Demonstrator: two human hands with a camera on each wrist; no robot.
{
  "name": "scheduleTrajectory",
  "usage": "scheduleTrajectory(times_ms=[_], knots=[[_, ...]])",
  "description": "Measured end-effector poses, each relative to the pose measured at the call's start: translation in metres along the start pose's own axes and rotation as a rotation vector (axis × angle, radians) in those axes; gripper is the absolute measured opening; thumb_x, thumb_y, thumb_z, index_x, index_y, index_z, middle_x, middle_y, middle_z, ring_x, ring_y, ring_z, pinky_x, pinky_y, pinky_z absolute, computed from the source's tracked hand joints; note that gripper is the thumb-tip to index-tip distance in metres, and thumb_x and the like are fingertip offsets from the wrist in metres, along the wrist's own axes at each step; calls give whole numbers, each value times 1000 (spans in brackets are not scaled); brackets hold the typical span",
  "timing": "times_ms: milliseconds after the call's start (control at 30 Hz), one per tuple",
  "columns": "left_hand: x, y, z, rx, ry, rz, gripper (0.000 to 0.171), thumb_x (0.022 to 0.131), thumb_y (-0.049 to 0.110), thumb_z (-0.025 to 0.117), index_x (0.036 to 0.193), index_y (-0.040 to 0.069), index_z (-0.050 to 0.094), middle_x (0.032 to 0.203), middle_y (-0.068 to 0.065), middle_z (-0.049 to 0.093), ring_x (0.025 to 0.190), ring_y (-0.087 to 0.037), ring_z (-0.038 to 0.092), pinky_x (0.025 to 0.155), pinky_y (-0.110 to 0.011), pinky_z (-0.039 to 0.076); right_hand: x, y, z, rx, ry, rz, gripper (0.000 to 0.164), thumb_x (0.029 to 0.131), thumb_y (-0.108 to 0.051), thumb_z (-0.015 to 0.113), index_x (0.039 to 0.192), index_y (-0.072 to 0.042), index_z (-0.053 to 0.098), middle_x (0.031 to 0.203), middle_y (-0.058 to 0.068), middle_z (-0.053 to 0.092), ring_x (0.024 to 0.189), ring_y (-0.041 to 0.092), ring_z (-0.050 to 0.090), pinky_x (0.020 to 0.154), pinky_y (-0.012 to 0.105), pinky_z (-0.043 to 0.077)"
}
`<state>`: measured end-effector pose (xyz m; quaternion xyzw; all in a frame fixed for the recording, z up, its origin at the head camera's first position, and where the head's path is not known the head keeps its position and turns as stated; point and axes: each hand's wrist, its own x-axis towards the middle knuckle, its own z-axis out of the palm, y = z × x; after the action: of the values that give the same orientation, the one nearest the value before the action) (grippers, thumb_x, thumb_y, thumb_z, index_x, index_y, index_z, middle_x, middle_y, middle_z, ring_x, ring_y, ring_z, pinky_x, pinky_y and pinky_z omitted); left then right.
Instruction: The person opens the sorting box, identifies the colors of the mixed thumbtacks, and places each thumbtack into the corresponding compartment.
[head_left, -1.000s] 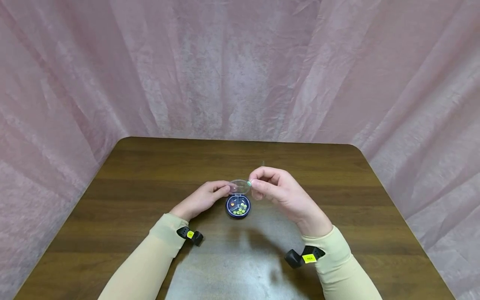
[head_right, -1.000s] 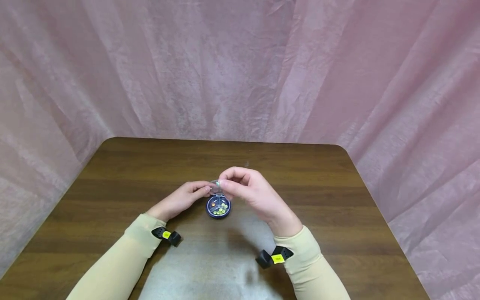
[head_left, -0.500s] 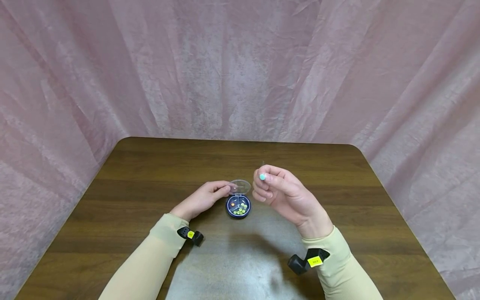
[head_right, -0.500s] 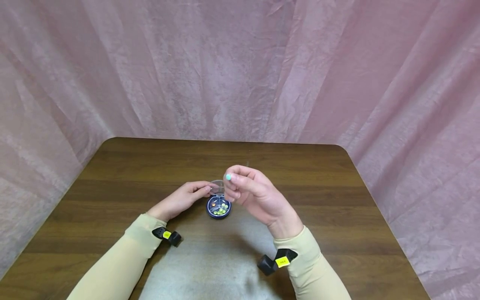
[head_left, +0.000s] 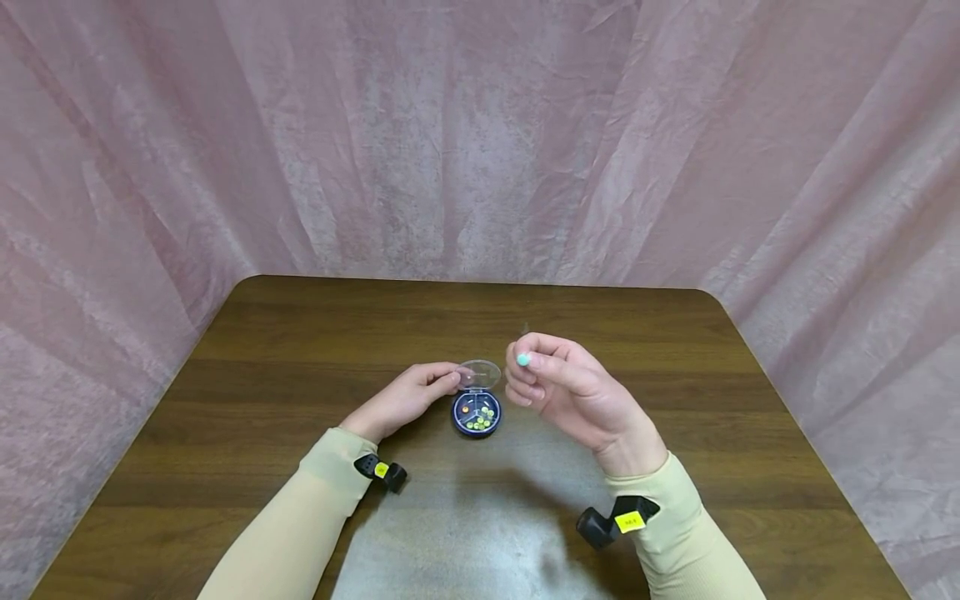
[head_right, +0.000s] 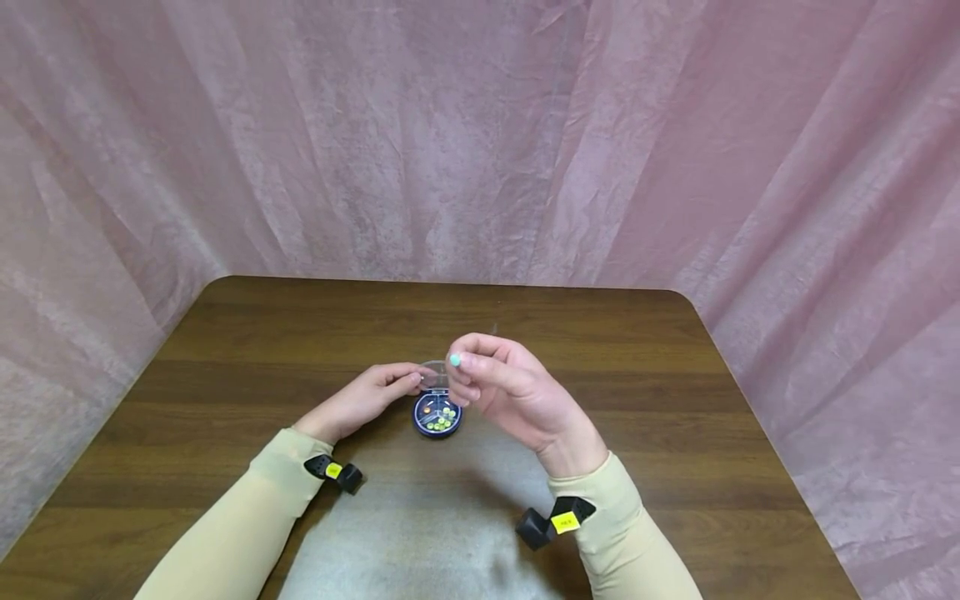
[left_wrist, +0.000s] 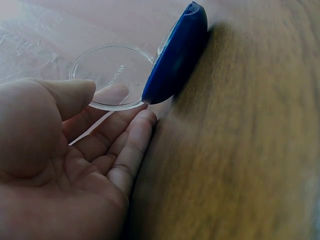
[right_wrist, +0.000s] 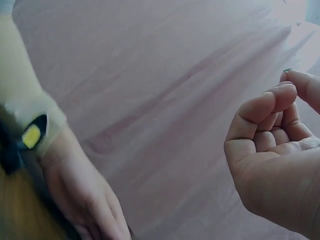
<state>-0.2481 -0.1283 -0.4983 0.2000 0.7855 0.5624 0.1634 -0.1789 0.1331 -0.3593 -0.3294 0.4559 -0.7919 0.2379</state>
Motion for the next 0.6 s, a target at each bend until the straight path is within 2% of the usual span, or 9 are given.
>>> scheduleTrajectory(times_ms=[67, 133, 200, 267, 367, 433, 500, 600], knots=[[0, 0, 0, -2, -2, 2, 33, 104, 36, 51, 129, 23, 67, 127, 7, 65, 122, -11, 56, 104, -33, 42, 0, 2, -5, -137, 88, 9, 14, 103, -8, 49, 94, -3, 58, 74, 3, 42, 65, 17, 37, 64, 28, 31], [1, 0, 0, 0, -6, 0, 34, 104, 38, 51, 130, 23, 67, 127, 8, 65, 121, -10, 57, 104, -32, 43, 1, 5, -12, -362, 198, 36, 15, 100, -14, 59, 98, 0, 62, 75, 4, 48, 66, 16, 42, 62, 27, 34], [2, 0, 0, -2, -12, -4, 35, 104, 39, 50, 131, 23, 67, 127, 8, 65, 121, -10, 56, 103, -32, 43, 3, 10, -20, -654, 297, 89, 19, 96, -23, 66, 100, -4, 67, 78, 3, 56, 69, 17, 49, 61, 27, 40], [2, 0, 0, -8, -17, -6, 35, 104, 40, 50, 131, 23, 66, 128, 8, 65, 122, -10, 56, 104, -32, 42, 5, 18, -28, -956, 355, 159, 16, 94, -30, 69, 96, -14, 71, 79, -2, 61, 70, 14, 53, 60, 26, 43], [2, 0, 0, -7, -16, -6, 35, 104, 40, 50, 131, 24, 66, 129, 9, 64, 123, -9, 55, 104, -31, 42, 8, 33, -37, -1323, 341, 227, 5, 92, -31, 69, 89, -27, 70, 77, -10, 61, 71, 10, 56, 65, 28, 46], [2, 0, 1, -3, -14, 1, 34, 104, 39, 51, 131, 24, 66, 129, 8, 64, 124, -9, 55, 105, -31, 41, 9, 44, -41, -1490, 309, 239, 5, 90, -28, 68, 85, -30, 67, 75, -15, 57, 69, 5, 54, 64, 26, 45], [1, 1, 2, 2, -13, 11, 34, 104, 39, 51, 131, 24, 66, 130, 8, 64, 125, -10, 54, 105, -32, 41, 10, 53, -43, -1598, 275, 231, 7, 88, -26, 68, 83, -30, 66, 74, -16, 54, 68, 4, 52, 62, 25, 43], [1, 2, 2, -4, -15, 22, 35, 104, 37, 51, 132, 23, 66, 130, 7, 64, 125, -10, 54, 105, -31, 42, 11, 64, -45, -1688, 254, 215, 9, 87, -24, 69, 81, -30, 66, 73, -16, 52, 67, 4, 51, 59, 25, 43]])
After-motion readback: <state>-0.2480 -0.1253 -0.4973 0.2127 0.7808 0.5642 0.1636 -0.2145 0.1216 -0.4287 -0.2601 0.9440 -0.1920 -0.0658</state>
